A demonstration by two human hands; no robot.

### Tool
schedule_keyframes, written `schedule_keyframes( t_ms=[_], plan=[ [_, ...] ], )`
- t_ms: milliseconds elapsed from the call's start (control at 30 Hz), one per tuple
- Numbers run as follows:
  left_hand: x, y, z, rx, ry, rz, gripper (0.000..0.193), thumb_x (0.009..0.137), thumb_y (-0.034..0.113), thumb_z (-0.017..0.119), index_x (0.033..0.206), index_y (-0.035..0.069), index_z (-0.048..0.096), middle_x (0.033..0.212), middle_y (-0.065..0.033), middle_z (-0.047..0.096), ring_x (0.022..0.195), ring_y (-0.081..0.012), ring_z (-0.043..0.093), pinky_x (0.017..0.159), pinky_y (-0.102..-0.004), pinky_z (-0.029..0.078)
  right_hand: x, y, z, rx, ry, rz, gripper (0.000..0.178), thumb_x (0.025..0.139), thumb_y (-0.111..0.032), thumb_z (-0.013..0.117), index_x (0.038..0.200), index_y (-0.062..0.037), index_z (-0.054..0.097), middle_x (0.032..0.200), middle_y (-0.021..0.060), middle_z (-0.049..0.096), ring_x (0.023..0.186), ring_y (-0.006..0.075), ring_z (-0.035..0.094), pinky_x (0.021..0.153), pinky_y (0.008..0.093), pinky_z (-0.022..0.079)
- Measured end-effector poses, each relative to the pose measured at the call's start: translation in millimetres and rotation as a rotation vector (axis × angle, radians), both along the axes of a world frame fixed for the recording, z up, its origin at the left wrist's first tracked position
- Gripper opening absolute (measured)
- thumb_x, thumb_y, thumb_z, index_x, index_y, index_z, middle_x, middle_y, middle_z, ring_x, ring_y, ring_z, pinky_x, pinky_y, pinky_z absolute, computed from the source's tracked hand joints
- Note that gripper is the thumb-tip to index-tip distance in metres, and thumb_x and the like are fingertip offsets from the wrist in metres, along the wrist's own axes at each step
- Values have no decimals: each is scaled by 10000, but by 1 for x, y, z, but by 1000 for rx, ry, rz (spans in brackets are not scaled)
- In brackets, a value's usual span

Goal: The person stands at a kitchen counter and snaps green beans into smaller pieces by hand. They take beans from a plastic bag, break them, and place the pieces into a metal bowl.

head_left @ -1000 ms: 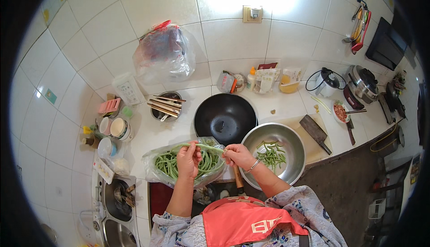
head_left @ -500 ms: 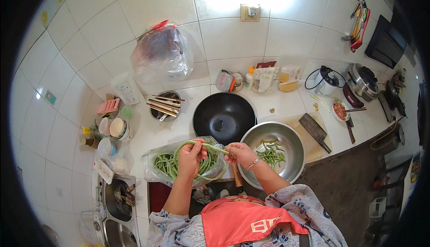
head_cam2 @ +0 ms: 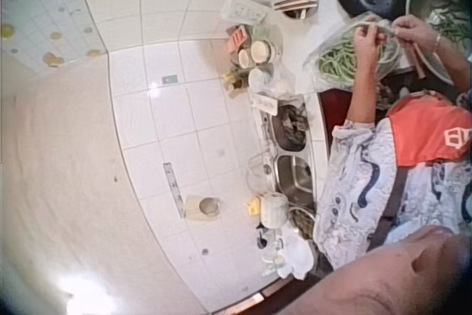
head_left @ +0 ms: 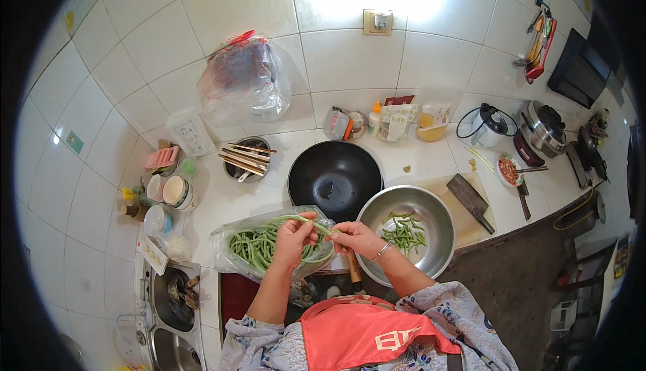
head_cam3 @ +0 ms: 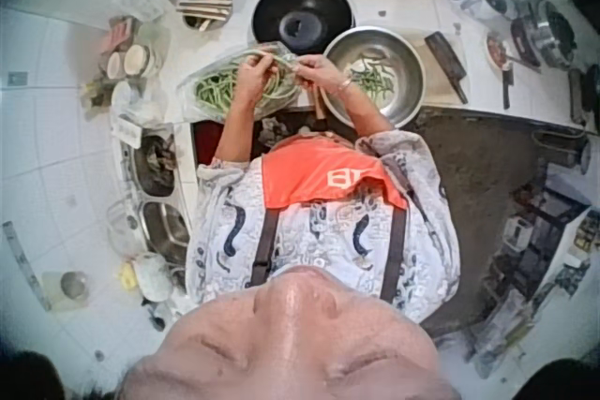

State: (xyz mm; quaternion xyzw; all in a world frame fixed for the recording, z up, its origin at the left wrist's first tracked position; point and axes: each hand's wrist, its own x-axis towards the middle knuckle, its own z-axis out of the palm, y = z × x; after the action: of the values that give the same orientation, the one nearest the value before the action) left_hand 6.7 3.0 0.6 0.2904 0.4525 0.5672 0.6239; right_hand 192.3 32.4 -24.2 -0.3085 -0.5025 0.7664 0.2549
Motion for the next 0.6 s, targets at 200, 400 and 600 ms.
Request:
schedule_keyframes(
  t_ms=[200,400,600],
  plan=[
    [-13,-4,-2,25,-13,167,135,870,131,551,941,18,568,725,-45,580,548,-89,526,467,-204,429,-3,-1,-6,67,-110,-56,170,840,-162,517,829,-28,620,621,-10,569,517,50,509,463,189,415],
    [-2,-15,3,194,325,170,125,849,107,584,933,16,602,741,-35,586,588,-81,540,531,-215,451,-9,-3,6,364,-425,-223,218,789,-171,507,708,24,563,534,54,521,495,106,505,474,279,416],
    [6,-16,6,315,332,208,111,837,77,599,931,17,602,746,-19,592,619,-71,556,558,-196,458,-15,6,1,424,-409,-380,249,772,-182,486,667,43,502,527,167,489,464,228,484,488,354,405]
  ],
)
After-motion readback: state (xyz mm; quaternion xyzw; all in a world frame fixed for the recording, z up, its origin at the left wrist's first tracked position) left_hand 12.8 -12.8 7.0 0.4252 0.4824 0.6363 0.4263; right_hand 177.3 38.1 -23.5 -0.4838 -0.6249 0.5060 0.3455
